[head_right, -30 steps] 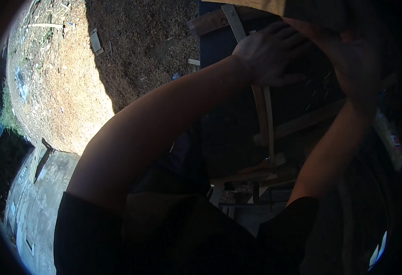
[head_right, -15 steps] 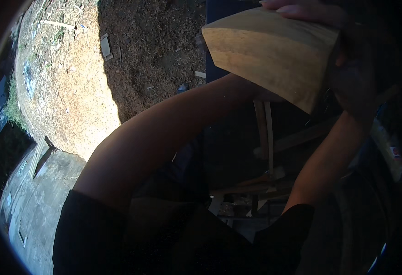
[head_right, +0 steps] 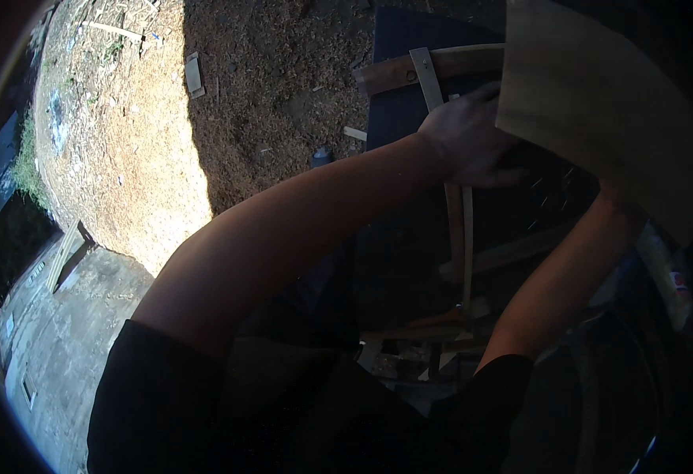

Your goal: Assemble a wooden frame by positioning wooden strips and securing them with small nails or pins.

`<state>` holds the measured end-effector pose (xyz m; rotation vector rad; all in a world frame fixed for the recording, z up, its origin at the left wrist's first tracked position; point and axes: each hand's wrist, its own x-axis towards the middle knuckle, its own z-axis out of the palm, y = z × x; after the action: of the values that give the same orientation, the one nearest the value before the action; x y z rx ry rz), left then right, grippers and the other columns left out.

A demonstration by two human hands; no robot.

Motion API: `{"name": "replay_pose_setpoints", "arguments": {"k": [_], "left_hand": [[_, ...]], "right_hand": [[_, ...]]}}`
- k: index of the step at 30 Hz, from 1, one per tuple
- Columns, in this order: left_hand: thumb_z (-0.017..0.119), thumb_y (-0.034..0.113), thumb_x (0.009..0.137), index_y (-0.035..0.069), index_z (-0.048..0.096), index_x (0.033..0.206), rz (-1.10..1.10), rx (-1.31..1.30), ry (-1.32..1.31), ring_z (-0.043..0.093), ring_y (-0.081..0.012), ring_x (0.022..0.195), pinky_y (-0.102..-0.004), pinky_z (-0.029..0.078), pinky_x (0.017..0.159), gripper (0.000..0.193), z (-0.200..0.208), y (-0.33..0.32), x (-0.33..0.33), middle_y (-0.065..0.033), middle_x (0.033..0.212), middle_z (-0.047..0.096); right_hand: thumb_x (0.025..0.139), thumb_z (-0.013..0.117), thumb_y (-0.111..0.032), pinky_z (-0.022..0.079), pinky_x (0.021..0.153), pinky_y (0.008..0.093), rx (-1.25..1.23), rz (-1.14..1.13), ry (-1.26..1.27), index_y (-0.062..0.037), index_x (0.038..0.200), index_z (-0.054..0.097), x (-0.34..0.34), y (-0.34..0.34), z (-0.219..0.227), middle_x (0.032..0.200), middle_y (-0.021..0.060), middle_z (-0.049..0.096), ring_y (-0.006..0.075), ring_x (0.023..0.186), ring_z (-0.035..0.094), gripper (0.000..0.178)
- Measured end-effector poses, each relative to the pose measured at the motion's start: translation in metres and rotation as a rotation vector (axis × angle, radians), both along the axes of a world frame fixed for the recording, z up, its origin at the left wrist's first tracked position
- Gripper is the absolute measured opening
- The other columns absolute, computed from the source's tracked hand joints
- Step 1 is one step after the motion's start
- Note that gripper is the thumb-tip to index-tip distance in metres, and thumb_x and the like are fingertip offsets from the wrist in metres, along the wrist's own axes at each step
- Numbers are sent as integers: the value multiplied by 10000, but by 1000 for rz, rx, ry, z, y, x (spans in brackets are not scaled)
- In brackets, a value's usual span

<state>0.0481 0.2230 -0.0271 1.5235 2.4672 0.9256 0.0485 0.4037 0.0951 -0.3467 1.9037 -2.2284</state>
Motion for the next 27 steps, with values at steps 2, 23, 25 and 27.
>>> {"name": "replay_pose_setpoints", "arguments": {"k": [2, 23, 25, 27], "left_hand": [[550, 656, 933, 122, 488, 1526, -71, -111, -68, 424, -308, 1473, -458, 395, 1187, 800, 6, -2, 2, -144, 1546, 493], [514, 678, 949, 147, 510, 1495, -33, -150, -186, 490, -332, 1408, -476, 423, 1158, 761, 7, -13, -3, -142, 1493, 529], [508, 672, 953, 133, 500, 1500, -23, -124, -189, 464, -328, 1432, -477, 394, 1187, 768, 6, -10, -2, -147, 1521, 500], [495, 647, 962, 92, 488, 1502, 7, 2, 26, 403, -318, 1481, -469, 318, 1243, 775, -2, -5, -1, -150, 1564, 447]], "right_hand": [[941, 642, -78, 424, 1141, 362, 8, 59, 38, 9, 1417, 566, -8, -28, 6, 1373, 121, 651, 233, 1304, 596, 490], [856, 828, -60, 535, 929, 313, 1002, -64, 19, -10, 1317, 629, -19, -48, 12, 1184, 101, 712, 198, 1101, 676, 505], [850, 827, -49, 542, 924, 319, 866, -108, 52, -9, 1320, 627, -16, -30, 15, 1179, 111, 709, 191, 1106, 673, 512], [938, 753, -114, 556, 918, 345, 675, -259, 158, -19, 1274, 641, -7, 0, 7, 1187, 183, 692, 264, 1200, 632, 366]]}}
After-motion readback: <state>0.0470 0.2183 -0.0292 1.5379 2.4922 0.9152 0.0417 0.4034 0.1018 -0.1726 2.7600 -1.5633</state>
